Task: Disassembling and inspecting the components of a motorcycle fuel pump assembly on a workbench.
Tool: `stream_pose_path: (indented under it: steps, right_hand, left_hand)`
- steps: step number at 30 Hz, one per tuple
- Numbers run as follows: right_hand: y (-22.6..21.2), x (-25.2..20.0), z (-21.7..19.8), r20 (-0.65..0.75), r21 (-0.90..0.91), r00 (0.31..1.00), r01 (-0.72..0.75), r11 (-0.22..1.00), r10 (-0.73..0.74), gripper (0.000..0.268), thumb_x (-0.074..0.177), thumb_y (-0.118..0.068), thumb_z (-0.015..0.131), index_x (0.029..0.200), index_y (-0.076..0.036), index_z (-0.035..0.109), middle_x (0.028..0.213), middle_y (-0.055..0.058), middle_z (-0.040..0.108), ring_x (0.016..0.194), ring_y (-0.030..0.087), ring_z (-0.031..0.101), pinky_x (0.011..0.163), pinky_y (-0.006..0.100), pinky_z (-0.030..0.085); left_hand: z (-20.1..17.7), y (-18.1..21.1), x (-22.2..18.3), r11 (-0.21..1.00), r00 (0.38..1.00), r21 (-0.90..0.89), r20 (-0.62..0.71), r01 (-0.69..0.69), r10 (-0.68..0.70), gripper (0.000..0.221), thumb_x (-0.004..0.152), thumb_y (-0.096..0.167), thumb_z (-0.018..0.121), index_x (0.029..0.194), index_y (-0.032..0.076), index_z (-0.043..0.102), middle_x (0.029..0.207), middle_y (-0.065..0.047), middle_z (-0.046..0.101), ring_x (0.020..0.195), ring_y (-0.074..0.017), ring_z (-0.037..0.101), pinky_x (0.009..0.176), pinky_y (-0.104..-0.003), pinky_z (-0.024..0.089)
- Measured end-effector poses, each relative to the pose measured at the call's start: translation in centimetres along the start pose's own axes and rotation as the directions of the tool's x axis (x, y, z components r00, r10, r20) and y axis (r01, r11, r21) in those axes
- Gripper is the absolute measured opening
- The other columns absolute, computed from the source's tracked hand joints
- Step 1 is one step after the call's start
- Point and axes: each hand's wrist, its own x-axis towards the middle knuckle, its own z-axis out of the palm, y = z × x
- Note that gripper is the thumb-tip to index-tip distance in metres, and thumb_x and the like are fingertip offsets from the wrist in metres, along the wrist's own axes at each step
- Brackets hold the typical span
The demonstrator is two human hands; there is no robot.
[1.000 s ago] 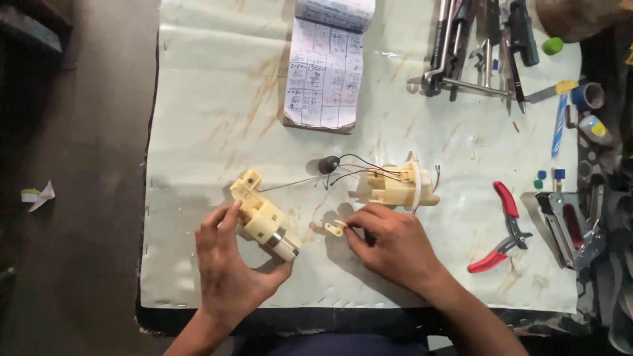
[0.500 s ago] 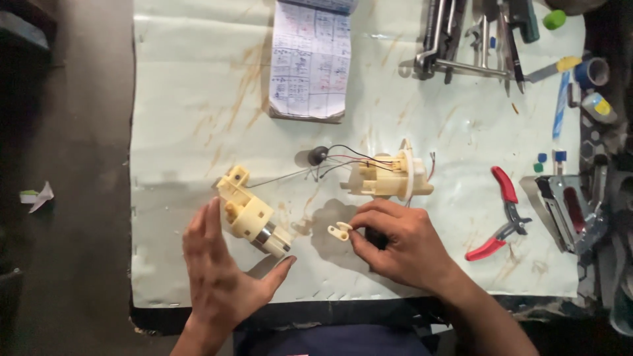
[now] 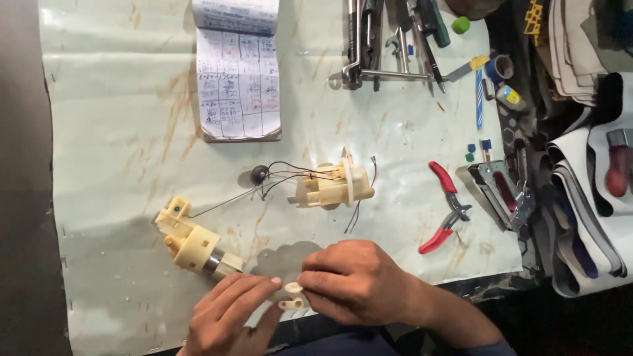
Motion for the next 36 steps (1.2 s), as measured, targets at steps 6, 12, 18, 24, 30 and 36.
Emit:
stream_pose_path:
  steps: [6,12,18,24,30,36]
  right_hand:
    - [0.2,-0.3,0.7,0.027,-0.009,0.999,0.034,0.999,-0.034,0.022,0.086,-0.009,0.081,0.104,-0.004,0.069,0.102,0.008,0.069,0.079,0.024,0.069,0.067,0.037,0.055]
    - [0.6,0.1,2.2,0.169,0.176,0.983,-0.101,0.979,0.071,0.02,0.085,-0.011,0.079,0.103,-0.005,0.071,0.094,0.007,0.072,0.075,0.023,0.072,0.064,0.034,0.057]
    - [1.4,0.6,3.3,0.493,0.597,0.852,-0.477,0.646,0.173,0.028,0.09,-0.012,0.075,0.116,-0.002,0.07,0.093,0.009,0.079,0.081,0.018,0.077,0.072,0.029,0.06]
    - [3.4,-1.0,5.3,0.483,0.609,0.82,-0.567,0.556,0.307,0.022,0.093,-0.013,0.077,0.109,0.0,0.072,0.096,0.006,0.08,0.086,0.011,0.073,0.078,0.026,0.059]
    - [4.5,-1.4,6.7,0.578,0.772,0.711,-0.636,0.015,0.402,0.018,0.096,-0.009,0.073,0.108,0.0,0.064,0.093,0.007,0.073,0.079,0.013,0.067,0.071,0.029,0.056]
    - [5.4,-2.6,8.1,0.575,0.817,0.743,-0.497,-0.293,0.341,0.021,0.099,-0.012,0.07,0.116,-0.002,0.064,0.093,0.009,0.069,0.077,0.017,0.066,0.07,0.03,0.054]
  left_hand:
    - [-1.0,1.1,1.4,0.988,0.987,-0.003,0.056,-0.154,0.154,0.03,0.076,0.002,0.084,0.102,-0.001,0.07,0.093,-0.013,0.072,0.078,-0.0265,0.072,0.07,-0.036,0.06]
    - [-1.8,1.6,-1.3,0.988,0.984,-0.128,0.14,-0.092,0.11,0.029,0.082,0.001,0.087,0.106,-0.002,0.07,0.095,-0.011,0.072,0.076,-0.024,0.07,0.068,-0.032,0.059]
    - [-2.3,1.0,-2.7,0.971,0.988,-0.23,0.124,-0.065,0.096,0.03,0.082,-0.004,0.083,0.109,0.001,0.069,0.099,-0.011,0.072,0.084,-0.0233,0.073,0.072,-0.031,0.061]
    - [-4.4,-0.4,-1.7,0.933,0.991,0.35,0.132,-0.079,0.034,0.056,0.078,0.038,0.09,0.122,0.012,0.067,0.131,-0.013,0.059,0.122,-0.0343,0.055,0.101,-0.052,0.048]
    - [-5.5,-2.8,1.3,0.853,0.98,0.514,0.107,0.09,-0.168,0.104,0.049,0.049,0.094,0.139,0.011,0.059,0.153,-0.026,0.031,0.138,-0.0489,0.038,0.108,-0.057,0.042]
    - [-5.3,-2.7,1.5,0.847,0.96,0.482,0.037,0.225,-0.277,0.079,0.05,0.028,0.095,0.122,0.012,0.068,0.126,-0.02,0.052,0.121,-0.04,0.053,0.098,-0.052,0.051]
